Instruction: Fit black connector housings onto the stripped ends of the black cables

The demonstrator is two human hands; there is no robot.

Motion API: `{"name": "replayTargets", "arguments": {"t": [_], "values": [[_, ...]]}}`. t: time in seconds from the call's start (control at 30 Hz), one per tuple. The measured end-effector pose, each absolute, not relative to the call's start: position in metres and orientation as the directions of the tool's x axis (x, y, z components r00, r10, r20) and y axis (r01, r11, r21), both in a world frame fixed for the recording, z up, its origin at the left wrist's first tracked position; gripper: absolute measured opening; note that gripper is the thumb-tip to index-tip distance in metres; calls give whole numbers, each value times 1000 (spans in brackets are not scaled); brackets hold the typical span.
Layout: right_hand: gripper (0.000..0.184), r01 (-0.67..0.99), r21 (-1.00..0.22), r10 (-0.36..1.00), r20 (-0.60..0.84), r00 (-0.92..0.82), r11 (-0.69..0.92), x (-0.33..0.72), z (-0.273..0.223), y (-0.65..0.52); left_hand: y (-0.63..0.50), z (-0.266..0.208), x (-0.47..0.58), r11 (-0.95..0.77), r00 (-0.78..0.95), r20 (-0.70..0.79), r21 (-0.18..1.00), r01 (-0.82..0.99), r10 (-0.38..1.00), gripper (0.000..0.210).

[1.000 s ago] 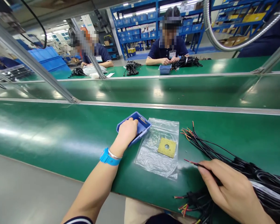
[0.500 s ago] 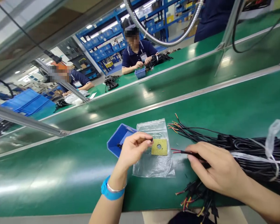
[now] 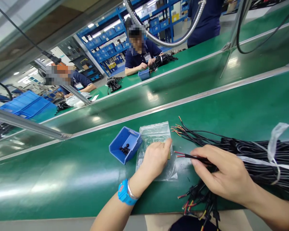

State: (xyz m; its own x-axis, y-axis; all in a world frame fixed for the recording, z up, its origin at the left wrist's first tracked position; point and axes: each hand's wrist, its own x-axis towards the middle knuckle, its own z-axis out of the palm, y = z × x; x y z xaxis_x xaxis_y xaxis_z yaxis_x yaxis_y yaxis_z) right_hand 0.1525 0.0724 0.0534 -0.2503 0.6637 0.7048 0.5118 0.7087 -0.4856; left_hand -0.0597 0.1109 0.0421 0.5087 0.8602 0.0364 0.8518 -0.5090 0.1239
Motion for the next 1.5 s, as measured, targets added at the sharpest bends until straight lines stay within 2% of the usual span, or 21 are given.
{"name": "replayTargets", "arguments": {"t": [0.03,0.1,0.17,0.2,0.27,0.3,0.43,0.6,0.97,1.4,1.5], "values": [[11,501,-487,657,714,-243,715,152,54,72,111,42,-62,-467,464,74,241,851,883,39],[11,472,-496,645,729,-230,729,152,56,72,110,42,-66,-327,318,123,594,736,940,35],[12,439,-508,636,740,-218,741,152,58,71,106,45,-68,-135,208,58,917,377,976,30],[12,429,-513,634,744,-209,743,152,59,71,104,46,-68,-35,202,3,987,159,979,29],[13,427,-521,639,744,-197,739,152,61,72,99,50,-66,117,249,-72,978,-170,966,29],[14,430,-525,643,740,-196,734,151,62,72,96,51,-64,163,273,-89,951,-261,958,28],[15,448,-531,663,716,-216,719,150,62,73,91,53,-59,225,304,-112,901,-370,946,22],[18,460,-544,692,674,-259,702,151,60,72,90,55,-58,211,260,-119,908,-362,958,21],[19,471,-557,717,634,-291,684,153,63,73,88,55,-60,30,208,17,976,-217,978,12],[18,460,-584,729,637,-251,669,153,65,73,88,57,-63,-94,210,104,994,-57,972,9],[16,462,-583,726,645,-237,668,153,64,73,88,57,-64,-82,226,96,994,-71,969,9]]}}
